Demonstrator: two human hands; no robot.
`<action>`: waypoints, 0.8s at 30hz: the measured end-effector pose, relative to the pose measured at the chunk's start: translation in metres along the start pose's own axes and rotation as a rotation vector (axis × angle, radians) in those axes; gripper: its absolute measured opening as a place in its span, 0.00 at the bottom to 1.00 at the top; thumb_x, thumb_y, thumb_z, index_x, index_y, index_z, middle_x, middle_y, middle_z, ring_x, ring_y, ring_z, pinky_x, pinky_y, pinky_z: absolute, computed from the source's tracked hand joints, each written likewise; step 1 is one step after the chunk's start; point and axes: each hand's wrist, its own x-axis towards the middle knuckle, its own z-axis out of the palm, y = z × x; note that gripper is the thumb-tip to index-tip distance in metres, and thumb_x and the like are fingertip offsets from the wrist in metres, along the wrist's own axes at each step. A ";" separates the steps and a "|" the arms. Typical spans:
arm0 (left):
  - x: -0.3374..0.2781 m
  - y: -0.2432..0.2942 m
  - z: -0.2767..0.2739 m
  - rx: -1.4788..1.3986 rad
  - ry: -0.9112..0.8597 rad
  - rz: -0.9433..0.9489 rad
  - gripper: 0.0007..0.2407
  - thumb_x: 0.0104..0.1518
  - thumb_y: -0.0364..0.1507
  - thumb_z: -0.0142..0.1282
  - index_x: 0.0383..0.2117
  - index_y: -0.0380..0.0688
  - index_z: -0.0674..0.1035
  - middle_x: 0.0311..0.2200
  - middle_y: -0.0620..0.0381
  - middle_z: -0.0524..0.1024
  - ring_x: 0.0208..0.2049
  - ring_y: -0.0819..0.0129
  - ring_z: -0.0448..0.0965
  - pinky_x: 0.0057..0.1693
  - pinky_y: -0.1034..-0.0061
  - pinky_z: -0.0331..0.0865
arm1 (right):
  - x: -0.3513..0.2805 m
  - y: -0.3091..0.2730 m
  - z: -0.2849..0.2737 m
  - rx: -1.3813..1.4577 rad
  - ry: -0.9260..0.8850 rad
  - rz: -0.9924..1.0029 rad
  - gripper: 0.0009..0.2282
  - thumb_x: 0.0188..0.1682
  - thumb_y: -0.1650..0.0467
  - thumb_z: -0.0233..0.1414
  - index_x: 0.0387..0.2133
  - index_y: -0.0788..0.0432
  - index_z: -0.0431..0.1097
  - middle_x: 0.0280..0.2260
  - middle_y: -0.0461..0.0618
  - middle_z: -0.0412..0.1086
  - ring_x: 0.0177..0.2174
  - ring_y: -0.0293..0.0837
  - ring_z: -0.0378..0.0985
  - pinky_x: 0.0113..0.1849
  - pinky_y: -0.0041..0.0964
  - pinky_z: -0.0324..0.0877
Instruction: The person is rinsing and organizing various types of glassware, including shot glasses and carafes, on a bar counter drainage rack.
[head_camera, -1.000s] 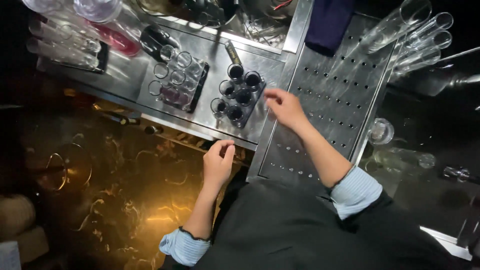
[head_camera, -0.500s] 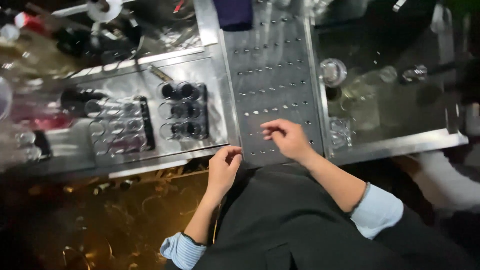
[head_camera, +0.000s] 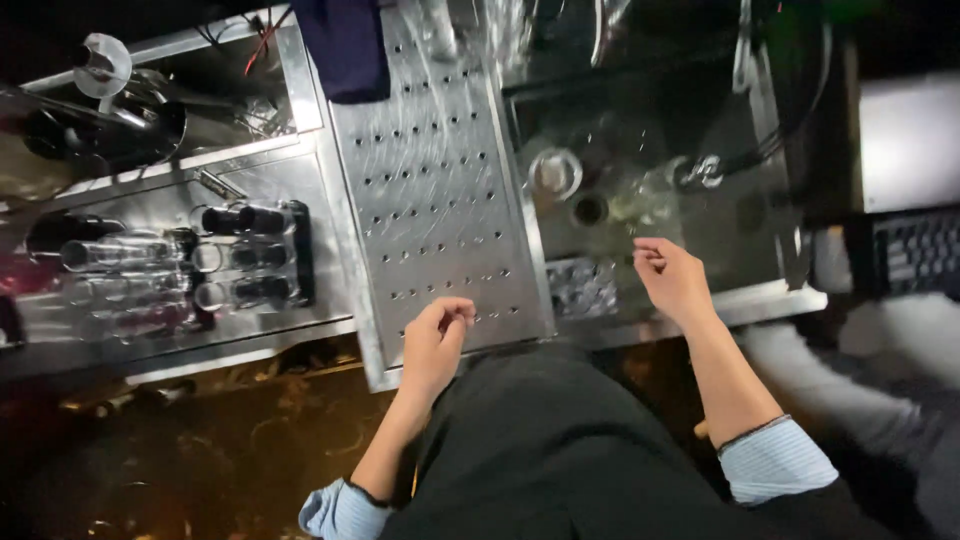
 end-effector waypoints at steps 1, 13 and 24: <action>-0.008 0.008 0.010 -0.007 0.012 -0.032 0.10 0.58 0.18 0.49 0.34 0.46 0.84 0.25 0.55 0.81 0.28 0.66 0.76 0.41 0.70 0.73 | 0.019 0.030 -0.004 -0.225 -0.009 -0.027 0.14 0.57 0.66 0.51 0.54 0.54 0.74 0.47 0.57 0.76 0.48 0.55 0.79 0.47 0.53 0.74; -0.019 0.007 0.094 -0.031 0.147 -0.050 0.06 0.61 0.24 0.53 0.37 0.45 0.83 0.29 0.54 0.83 0.26 0.73 0.73 0.36 0.77 0.71 | 0.151 0.101 -0.030 -0.872 -0.186 -0.144 0.26 0.50 0.65 0.59 0.64 0.50 0.67 0.65 0.65 0.59 0.61 0.66 0.63 0.54 0.67 0.68; -0.027 -0.019 0.104 -0.105 0.238 -0.193 0.07 0.62 0.24 0.54 0.39 0.42 0.84 0.34 0.46 0.84 0.29 0.63 0.82 0.40 0.71 0.76 | 0.201 0.145 -0.008 -0.955 -0.286 -0.253 0.25 0.54 0.63 0.56 0.66 0.48 0.63 0.64 0.61 0.64 0.61 0.61 0.68 0.57 0.60 0.67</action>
